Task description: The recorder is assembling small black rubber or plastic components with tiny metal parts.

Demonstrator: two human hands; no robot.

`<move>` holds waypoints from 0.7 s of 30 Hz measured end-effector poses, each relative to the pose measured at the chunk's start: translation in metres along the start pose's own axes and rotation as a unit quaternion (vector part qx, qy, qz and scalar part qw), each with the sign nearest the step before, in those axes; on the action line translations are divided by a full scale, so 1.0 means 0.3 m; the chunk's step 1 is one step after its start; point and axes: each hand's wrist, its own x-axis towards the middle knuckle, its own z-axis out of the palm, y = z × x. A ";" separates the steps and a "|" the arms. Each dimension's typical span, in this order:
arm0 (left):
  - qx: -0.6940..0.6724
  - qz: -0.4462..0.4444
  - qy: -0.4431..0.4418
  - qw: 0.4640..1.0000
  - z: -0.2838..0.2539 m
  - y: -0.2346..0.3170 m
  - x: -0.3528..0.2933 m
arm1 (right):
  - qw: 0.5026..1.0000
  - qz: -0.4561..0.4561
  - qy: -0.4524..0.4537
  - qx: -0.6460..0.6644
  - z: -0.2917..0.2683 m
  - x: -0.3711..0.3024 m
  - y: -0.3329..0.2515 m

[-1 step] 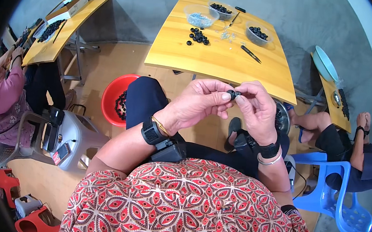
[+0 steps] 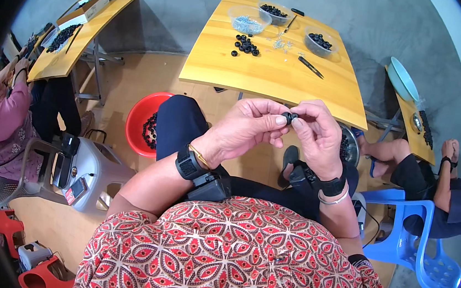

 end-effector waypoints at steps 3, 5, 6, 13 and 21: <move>-0.008 -0.002 -0.005 1.000 -0.010 -0.009 0.000 | 0.999 -0.038 -0.007 -0.004 0.001 0.007 0.009; -0.017 -0.003 -0.004 1.000 -0.015 -0.014 0.005 | 0.999 -0.014 0.016 0.028 -0.009 0.004 0.006; -0.019 -0.004 0.000 1.000 -0.018 -0.014 0.002 | 0.999 -0.002 0.028 0.046 -0.012 -0.002 0.003; 0.003 0.014 0.022 1.000 -0.028 -0.018 -0.003 | 0.985 0.102 -0.037 0.131 -0.025 -0.009 -0.013; 0.044 0.043 0.020 0.998 -0.027 -0.007 -0.010 | 0.977 0.145 -0.043 0.153 -0.014 0.007 -0.006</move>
